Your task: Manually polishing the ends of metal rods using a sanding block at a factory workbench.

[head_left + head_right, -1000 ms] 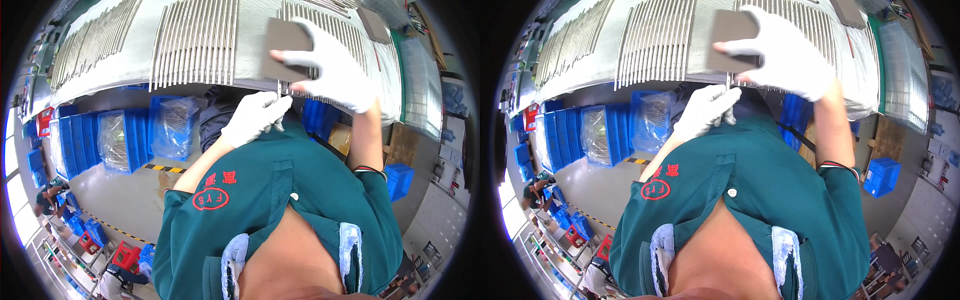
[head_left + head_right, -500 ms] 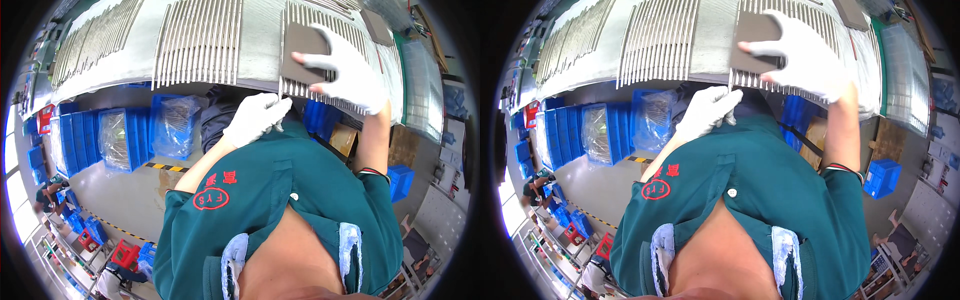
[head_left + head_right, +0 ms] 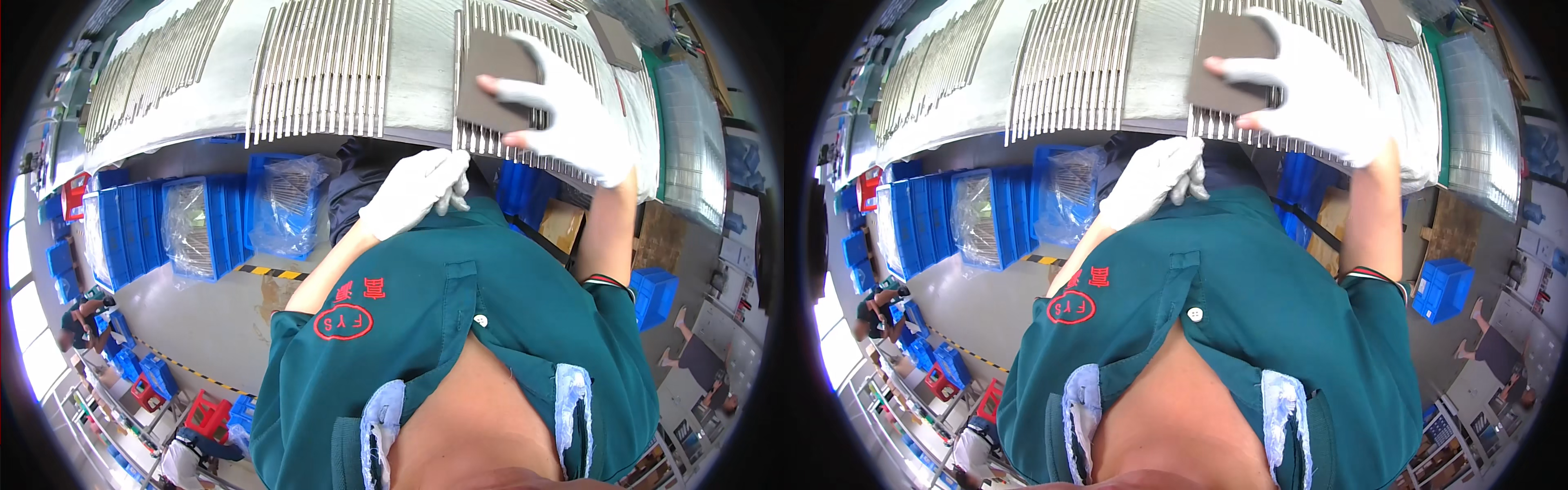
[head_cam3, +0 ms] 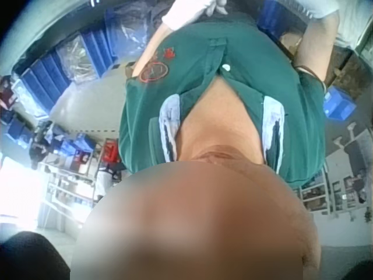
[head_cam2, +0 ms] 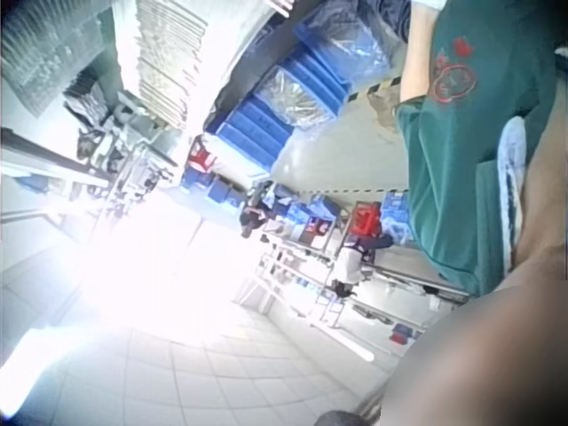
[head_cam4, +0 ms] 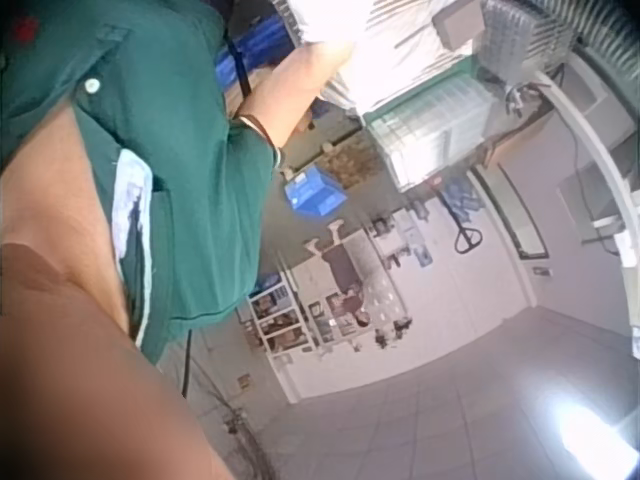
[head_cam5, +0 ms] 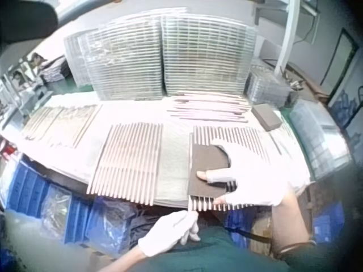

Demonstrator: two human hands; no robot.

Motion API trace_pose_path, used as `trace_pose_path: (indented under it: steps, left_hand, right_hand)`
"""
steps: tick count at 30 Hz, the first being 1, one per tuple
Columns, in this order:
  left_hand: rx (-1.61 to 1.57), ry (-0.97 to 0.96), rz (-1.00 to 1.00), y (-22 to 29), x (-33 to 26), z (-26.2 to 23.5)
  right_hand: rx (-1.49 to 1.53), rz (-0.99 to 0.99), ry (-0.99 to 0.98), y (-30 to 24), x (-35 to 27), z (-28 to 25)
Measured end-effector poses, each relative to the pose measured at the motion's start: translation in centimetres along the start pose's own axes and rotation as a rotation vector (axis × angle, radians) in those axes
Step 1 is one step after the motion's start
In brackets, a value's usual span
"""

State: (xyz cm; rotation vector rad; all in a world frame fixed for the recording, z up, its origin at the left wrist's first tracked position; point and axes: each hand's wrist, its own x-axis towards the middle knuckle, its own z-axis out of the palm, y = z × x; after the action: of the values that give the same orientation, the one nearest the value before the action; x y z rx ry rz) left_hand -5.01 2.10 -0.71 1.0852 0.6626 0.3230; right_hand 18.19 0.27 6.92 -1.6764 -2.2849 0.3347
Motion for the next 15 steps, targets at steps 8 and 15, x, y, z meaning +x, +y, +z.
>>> trace_pose_path:
  steps: [8,15]
  left_hand:
    - [0.207,0.101,-0.142,2.0,-0.3,0.7]
    - [0.223,0.099,-0.105,1.6,-0.1,0.5]
  right_hand:
    - [-0.016,-0.045,-0.032,0.1,1.0,-0.2]
    - [-0.035,-0.046,-0.006,-2.4,1.8,0.6]
